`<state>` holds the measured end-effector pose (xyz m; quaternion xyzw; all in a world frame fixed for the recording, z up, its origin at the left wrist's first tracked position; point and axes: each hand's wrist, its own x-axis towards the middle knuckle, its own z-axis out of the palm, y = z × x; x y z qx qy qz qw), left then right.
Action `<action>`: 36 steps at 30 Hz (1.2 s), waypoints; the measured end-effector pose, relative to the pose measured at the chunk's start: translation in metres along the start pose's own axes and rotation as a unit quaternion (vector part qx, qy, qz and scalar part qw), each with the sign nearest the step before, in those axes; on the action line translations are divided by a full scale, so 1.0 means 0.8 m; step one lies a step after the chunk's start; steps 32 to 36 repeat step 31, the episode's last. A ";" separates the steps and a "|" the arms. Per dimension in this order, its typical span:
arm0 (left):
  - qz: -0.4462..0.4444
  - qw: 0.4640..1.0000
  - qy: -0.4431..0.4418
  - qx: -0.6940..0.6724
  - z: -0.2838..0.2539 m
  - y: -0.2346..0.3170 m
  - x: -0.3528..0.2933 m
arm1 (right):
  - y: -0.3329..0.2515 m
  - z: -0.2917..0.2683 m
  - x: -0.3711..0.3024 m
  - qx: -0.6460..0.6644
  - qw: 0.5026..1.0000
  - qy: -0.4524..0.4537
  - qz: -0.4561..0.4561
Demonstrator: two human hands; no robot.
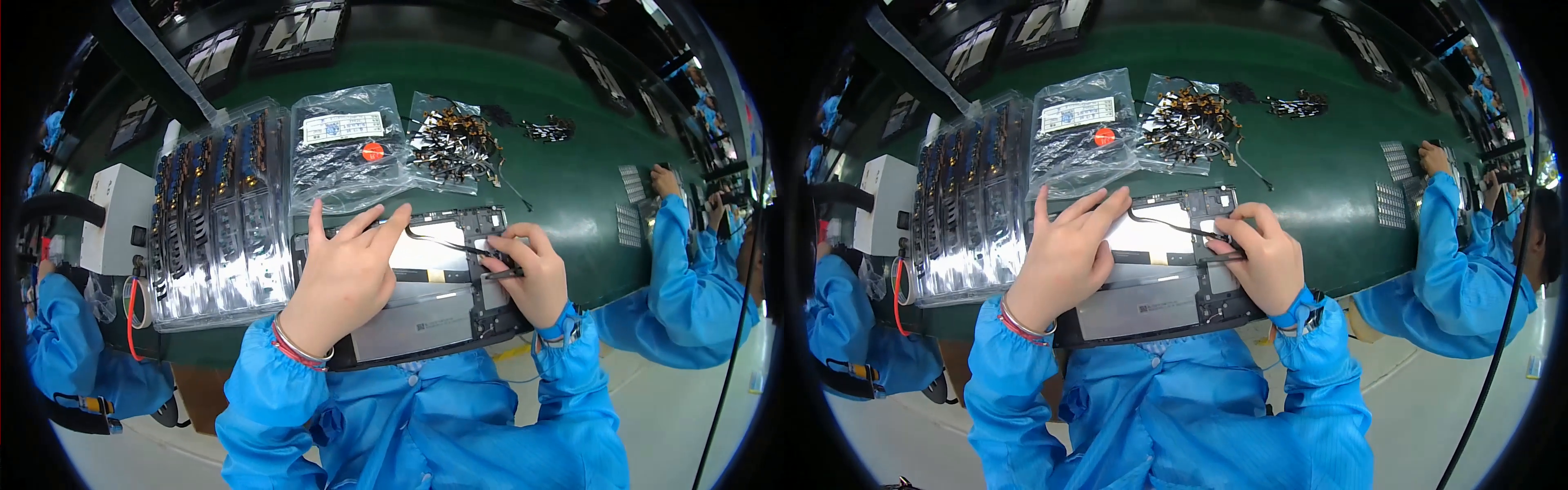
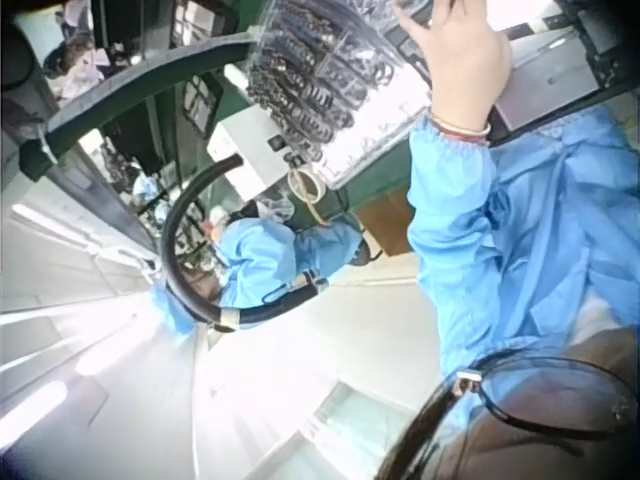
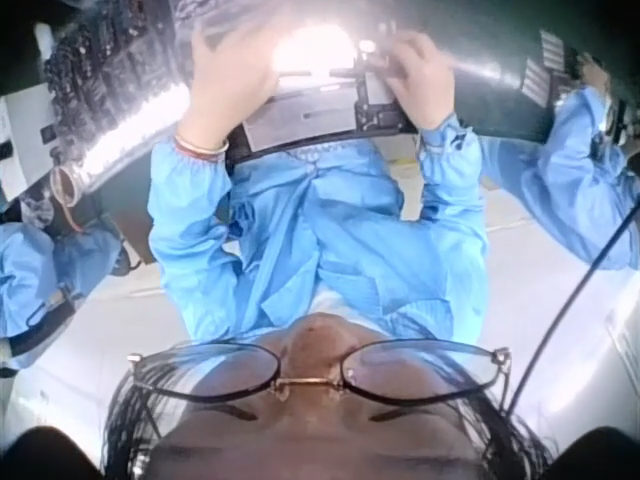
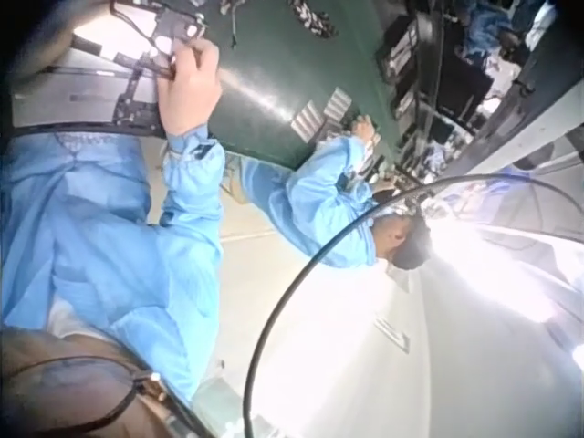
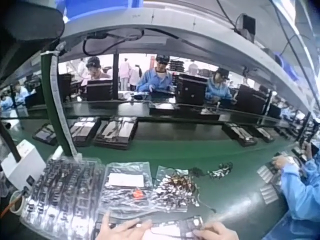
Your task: The person assembles internal components into a tablet chassis by connecting ribbon cables and applying adhesive strips, using tweezers and a spudger to manipulate the small parts.
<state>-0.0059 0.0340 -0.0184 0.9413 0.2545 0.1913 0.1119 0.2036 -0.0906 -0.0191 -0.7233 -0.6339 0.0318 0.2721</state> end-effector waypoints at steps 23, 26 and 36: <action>0.025 0.995 -0.087 0.046 -0.005 -0.001 -0.001 | 0.013 -0.004 0.041 0.195 0.970 -0.040 0.142; 0.042 0.992 -0.075 0.096 -0.003 0.003 0.000 | 0.011 0.002 0.038 0.153 0.978 -0.015 0.141; 0.118 0.975 -0.054 0.180 -0.005 0.009 0.007 | 0.010 0.005 0.037 0.066 0.995 0.006 0.074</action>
